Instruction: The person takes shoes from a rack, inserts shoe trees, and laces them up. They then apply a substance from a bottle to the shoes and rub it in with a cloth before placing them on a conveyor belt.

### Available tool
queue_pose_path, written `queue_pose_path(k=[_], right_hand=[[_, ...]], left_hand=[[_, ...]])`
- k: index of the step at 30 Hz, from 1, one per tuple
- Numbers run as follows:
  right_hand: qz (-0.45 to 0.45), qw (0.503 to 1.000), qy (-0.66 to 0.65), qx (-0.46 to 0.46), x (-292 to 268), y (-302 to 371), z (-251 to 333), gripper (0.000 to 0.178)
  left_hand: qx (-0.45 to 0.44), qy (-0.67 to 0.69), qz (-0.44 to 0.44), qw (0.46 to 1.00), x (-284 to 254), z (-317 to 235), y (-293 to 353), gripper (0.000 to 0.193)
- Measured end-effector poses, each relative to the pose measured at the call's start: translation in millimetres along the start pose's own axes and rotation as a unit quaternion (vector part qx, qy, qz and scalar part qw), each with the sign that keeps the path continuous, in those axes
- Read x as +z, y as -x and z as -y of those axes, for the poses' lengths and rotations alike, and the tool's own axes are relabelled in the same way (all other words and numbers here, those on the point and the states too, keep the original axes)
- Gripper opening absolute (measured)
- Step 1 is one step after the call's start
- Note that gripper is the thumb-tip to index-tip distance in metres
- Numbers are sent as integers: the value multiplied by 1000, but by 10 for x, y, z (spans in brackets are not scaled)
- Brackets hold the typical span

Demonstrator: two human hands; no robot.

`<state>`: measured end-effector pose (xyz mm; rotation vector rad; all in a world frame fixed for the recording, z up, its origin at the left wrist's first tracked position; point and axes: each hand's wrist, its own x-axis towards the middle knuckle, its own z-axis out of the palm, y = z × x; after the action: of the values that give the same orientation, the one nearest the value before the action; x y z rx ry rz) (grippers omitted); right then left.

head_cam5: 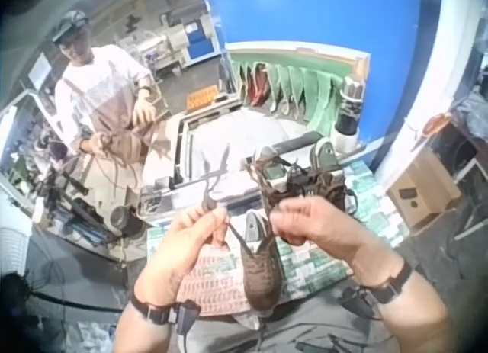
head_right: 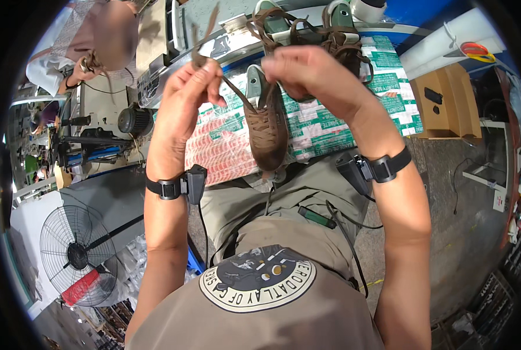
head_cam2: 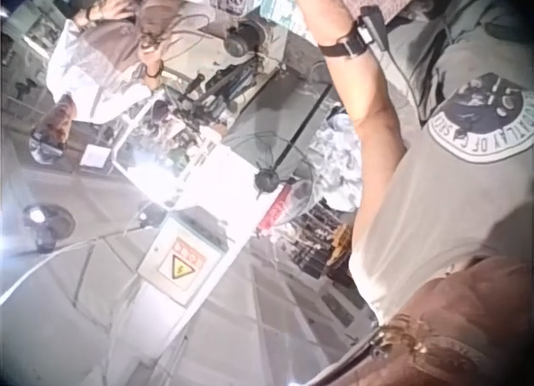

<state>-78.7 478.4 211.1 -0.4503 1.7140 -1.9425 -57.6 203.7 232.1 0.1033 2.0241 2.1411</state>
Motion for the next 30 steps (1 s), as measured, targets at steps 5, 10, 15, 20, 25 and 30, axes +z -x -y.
queue_pose_path(k=[5,10,15,20,25,30], right_hand=[[-123,965,-186,-138,-663,-362,43,35],[-337,883,320,-62,-859,274,-628,27],[-221,937,270,15,151,598,-1233,15],[-251,923,283,-78,688,183,-1252,13],[-254,890,363,-110,790,85,-1237,16],[-234,863,425,-143,812,39,-1225,18]], left_hand=[[36,195,-195,961,-801,399,-443,21],[-22,189,-444,876,-1585,1153,-12,41],[-4,-96,-239,966,-787,1366,528,12],[107,-341,-79,931,180,997,402,14],[117,-435,-54,891,207,967,350,16],[79,-530,18,844,115,804,319,21]])
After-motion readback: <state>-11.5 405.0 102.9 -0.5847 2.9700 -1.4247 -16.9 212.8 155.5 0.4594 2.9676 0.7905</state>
